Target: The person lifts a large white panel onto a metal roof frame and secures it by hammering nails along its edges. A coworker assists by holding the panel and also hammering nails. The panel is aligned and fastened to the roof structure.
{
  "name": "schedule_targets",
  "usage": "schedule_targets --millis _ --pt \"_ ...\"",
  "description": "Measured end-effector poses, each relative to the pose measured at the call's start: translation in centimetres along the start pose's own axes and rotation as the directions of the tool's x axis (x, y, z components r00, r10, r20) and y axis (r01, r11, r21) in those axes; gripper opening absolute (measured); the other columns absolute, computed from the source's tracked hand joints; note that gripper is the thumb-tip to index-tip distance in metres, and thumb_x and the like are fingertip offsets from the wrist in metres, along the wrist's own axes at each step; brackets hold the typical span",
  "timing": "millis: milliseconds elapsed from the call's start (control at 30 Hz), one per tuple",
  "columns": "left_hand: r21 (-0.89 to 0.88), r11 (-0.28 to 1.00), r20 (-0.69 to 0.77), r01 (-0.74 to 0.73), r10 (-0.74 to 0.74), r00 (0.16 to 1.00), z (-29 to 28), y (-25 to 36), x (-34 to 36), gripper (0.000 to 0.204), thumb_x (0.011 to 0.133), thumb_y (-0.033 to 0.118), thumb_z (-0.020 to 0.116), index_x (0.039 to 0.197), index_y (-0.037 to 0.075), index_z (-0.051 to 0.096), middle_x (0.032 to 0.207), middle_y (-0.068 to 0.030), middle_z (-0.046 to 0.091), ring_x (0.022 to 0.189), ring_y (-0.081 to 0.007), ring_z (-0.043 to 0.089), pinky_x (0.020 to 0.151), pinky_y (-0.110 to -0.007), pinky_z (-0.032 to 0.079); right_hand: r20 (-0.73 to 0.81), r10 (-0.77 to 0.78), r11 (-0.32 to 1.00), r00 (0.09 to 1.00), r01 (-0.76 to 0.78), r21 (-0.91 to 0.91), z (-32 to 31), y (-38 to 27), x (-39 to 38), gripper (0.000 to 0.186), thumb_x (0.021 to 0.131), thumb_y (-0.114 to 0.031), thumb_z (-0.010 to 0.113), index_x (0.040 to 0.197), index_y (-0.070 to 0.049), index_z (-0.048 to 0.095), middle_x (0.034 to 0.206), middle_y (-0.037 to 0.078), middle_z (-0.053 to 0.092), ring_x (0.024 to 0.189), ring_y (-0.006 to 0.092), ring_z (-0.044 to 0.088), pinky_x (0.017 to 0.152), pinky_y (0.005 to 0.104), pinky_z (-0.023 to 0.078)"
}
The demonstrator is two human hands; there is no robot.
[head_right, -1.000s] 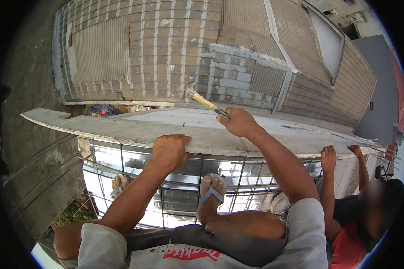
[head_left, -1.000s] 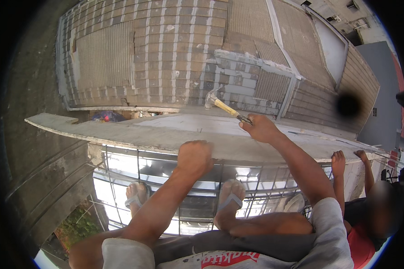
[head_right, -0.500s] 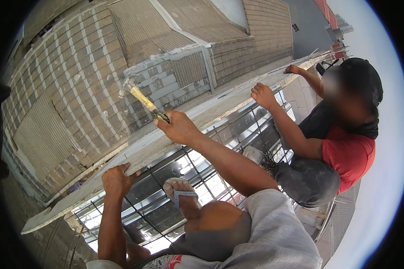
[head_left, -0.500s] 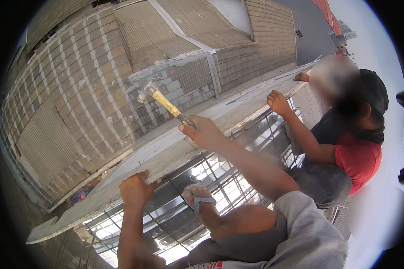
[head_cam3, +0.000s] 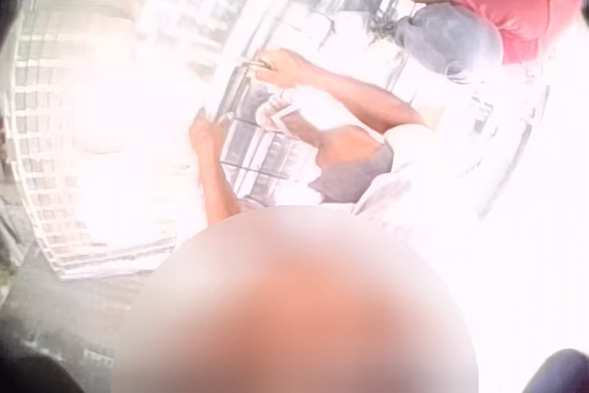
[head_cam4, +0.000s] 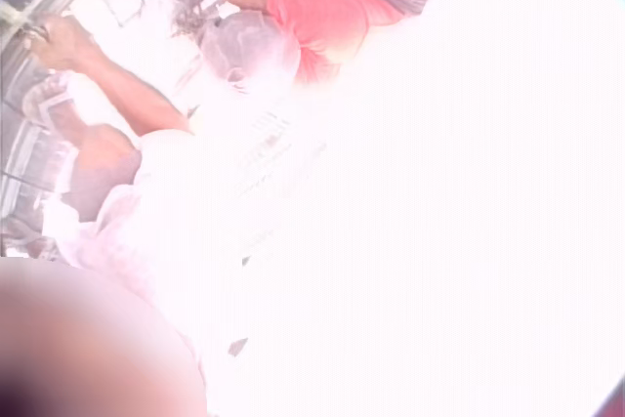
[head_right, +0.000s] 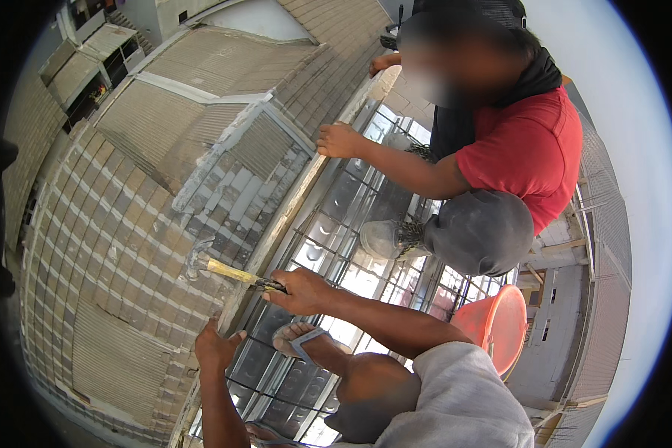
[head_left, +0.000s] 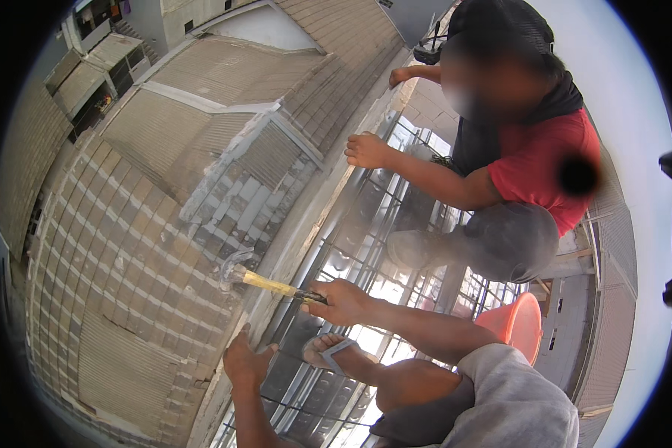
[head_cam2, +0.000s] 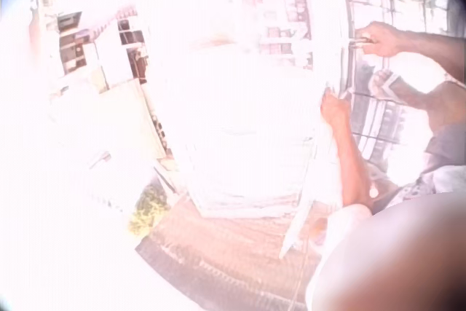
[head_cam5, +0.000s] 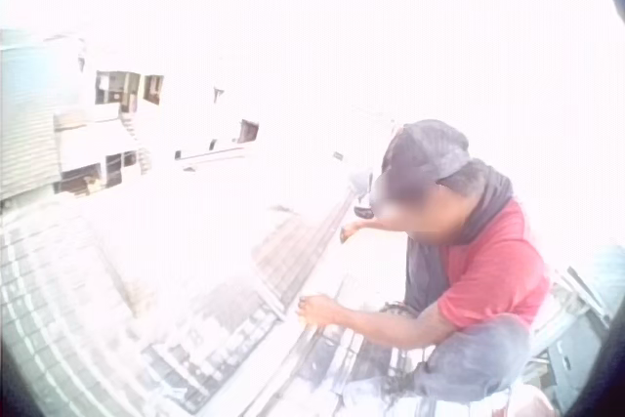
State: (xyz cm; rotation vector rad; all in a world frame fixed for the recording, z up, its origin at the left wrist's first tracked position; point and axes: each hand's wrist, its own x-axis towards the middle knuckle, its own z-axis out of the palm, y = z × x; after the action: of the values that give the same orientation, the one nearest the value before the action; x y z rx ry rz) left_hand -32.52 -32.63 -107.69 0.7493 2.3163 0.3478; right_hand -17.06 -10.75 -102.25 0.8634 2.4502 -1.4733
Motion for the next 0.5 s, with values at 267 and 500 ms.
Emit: schedule_targets --millis 267,500 --pt "0.043 0.994 0.05 -0.1 0.098 0.994 1.9 0.9 3.3 0.049 0.086 0.037 0.068 0.123 0.006 0.067 0.096 -0.0254 0.071 0.093 -0.0438 0.068 0.085 -0.048 0.052 -0.168 0.347 0.933 0.923 -0.322 0.159 2.4 6.3 -12.8 0.046 0.091 -0.047 0.065 0.093 -0.001 0.065 0.068 0.017 0.065 0.061 0.0296 0.066 0.061 0.0412 0.052" --pt "0.027 0.983 -0.047 -0.184 0.185 0.982 2.9 -0.2 3.3 0.04 0.087 0.032 0.068 0.112 0.0 0.07 0.092 -0.0261 0.071 0.089 -0.044 0.068 0.081 -0.047 0.052 -0.09 0.858 0.466 0.505 -0.694 0.548 8.9 12.7 -23.9 0.052 0.086 -0.052 0.071 0.073 -0.001 0.064 0.057 0.007 0.06 0.058 0.0144 0.064 0.059 0.0348 0.052"
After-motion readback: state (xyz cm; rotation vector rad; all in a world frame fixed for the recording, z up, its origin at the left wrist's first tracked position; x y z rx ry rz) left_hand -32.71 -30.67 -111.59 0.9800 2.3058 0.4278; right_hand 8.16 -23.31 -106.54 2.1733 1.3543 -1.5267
